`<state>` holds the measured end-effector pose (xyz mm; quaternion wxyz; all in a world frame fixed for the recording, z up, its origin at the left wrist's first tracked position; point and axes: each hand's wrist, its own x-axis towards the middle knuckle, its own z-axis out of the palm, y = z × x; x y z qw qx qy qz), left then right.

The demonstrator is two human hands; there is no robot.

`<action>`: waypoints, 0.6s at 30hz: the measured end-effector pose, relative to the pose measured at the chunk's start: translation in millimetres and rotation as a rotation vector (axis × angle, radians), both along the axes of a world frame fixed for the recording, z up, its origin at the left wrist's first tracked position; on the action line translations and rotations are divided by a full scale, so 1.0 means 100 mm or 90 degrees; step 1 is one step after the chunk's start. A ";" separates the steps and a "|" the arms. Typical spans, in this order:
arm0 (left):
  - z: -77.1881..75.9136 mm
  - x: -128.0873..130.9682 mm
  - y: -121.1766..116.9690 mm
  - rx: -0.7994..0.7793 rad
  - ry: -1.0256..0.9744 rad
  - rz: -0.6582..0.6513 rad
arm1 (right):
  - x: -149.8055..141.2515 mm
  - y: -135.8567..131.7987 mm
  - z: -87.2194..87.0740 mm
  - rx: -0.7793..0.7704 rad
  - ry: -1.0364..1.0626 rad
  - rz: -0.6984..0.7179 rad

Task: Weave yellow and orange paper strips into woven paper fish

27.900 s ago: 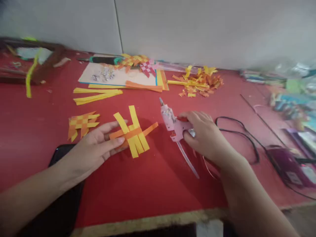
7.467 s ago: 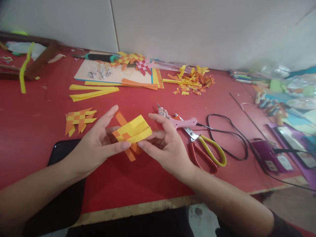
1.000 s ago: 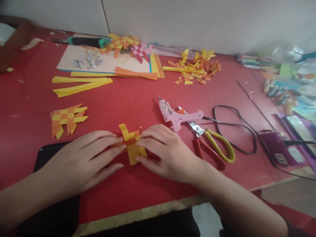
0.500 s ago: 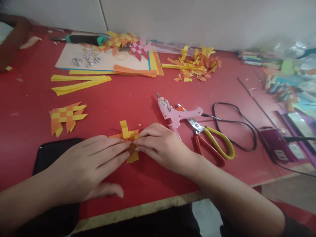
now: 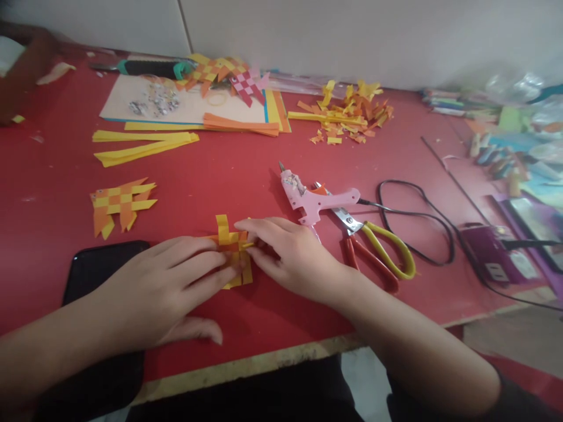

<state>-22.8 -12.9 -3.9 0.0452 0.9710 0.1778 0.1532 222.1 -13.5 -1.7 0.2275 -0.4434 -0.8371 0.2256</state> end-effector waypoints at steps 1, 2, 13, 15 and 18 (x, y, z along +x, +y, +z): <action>0.00 0.00 0.00 -0.003 0.007 0.004 | 0.00 0.00 0.00 -0.003 0.003 -0.002; 0.00 0.00 0.00 -0.004 0.010 0.007 | 0.00 -0.01 0.00 -0.008 0.005 0.003; -0.02 0.00 0.00 -0.004 0.009 0.010 | -0.07 0.01 -0.07 -0.039 0.062 -0.062; -0.02 0.00 0.00 -0.005 0.012 0.005 | -0.08 0.02 -0.08 -0.034 0.068 -0.068; -0.02 0.01 0.01 -0.003 0.010 0.005 | -0.09 0.03 -0.10 -0.031 0.075 -0.081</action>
